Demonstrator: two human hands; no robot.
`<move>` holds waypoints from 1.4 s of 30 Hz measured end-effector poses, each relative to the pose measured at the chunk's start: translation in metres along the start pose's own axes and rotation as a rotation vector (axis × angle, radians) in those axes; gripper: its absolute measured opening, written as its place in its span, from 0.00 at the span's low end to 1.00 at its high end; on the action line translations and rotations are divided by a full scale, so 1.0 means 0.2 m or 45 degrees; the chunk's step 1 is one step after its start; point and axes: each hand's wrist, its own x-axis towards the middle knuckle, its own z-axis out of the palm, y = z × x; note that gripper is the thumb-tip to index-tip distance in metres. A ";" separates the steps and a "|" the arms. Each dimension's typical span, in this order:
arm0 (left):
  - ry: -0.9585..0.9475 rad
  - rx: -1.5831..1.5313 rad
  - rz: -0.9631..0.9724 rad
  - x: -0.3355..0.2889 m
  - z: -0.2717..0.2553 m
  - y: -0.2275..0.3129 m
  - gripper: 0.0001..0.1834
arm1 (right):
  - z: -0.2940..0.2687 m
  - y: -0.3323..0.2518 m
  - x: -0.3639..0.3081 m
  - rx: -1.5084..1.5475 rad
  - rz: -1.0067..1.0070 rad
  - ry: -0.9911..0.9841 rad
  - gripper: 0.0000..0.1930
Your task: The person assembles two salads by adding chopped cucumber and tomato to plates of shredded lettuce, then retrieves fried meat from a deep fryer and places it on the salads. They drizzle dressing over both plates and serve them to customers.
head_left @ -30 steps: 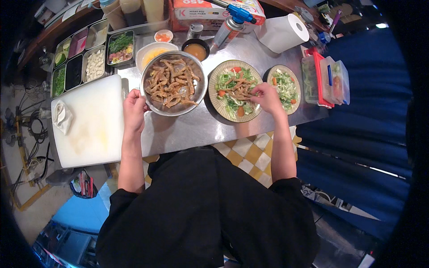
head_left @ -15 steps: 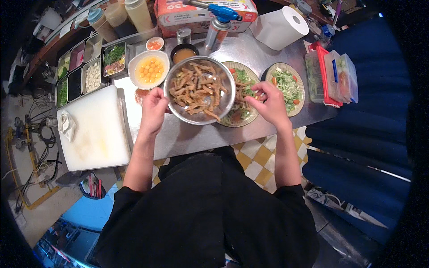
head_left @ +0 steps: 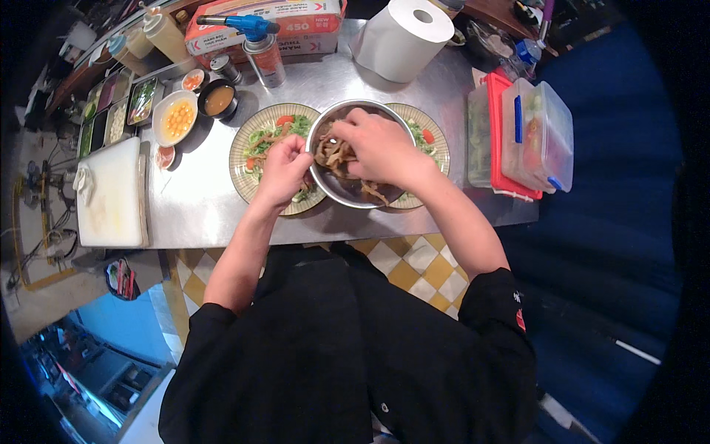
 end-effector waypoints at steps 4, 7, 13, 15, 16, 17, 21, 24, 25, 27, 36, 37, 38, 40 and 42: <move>-0.009 0.097 0.033 0.08 0.12 -0.03 0.03 | -0.08 0.20 -0.06 0.244 0.007 0.051 0.19; -0.009 0.098 0.010 0.11 0.18 -0.04 0.03 | -0.17 0.31 -0.10 0.422 0.053 0.029 0.17; 0.033 0.045 0.018 0.20 0.21 -0.13 0.04 | -0.33 0.49 -0.23 0.808 0.199 0.122 0.15; 0.077 0.019 0.017 0.20 0.21 -0.14 0.05 | -0.35 0.53 -0.28 0.945 0.288 0.172 0.16; 0.095 -0.001 0.016 0.21 0.21 -0.14 0.05 | -0.36 0.55 -0.31 0.988 0.353 0.187 0.16; 0.113 0.026 0.017 0.21 0.18 -0.14 0.05 | -0.36 0.57 -0.34 1.004 0.361 0.197 0.16; 0.181 0.005 0.097 0.25 -0.01 -0.13 0.04 | -0.11 0.70 -0.44 0.842 0.454 0.172 0.17; 0.234 0.014 0.158 0.24 -0.11 -0.06 0.04 | 0.14 0.69 -0.43 0.406 0.464 0.092 0.21; 0.239 -0.071 0.164 0.22 -0.12 -0.02 0.04 | 0.20 0.65 -0.43 0.297 0.521 0.057 0.23; 0.265 0.026 0.168 0.22 -0.25 -0.05 0.04 | 0.24 0.57 -0.43 0.158 0.559 0.050 0.27; 0.209 0.067 0.189 0.14 -0.18 -0.03 0.05 | 0.14 0.45 -0.44 -0.009 0.532 0.020 0.41; 0.213 -0.002 0.200 0.12 -0.12 -0.02 0.05 | 0.08 0.44 -0.44 0.009 0.541 0.063 0.40; 0.196 -0.018 0.194 0.11 -0.09 -0.01 0.05 | 0.01 0.43 -0.44 0.024 0.556 0.105 0.39; 0.147 -0.031 0.199 0.09 -0.06 0.00 0.05 | -0.06 0.43 -0.43 0.005 0.488 0.382 0.32; 0.094 -0.027 0.215 0.08 -0.04 0.00 0.05 | -0.17 0.29 -0.37 0.184 0.491 0.430 0.28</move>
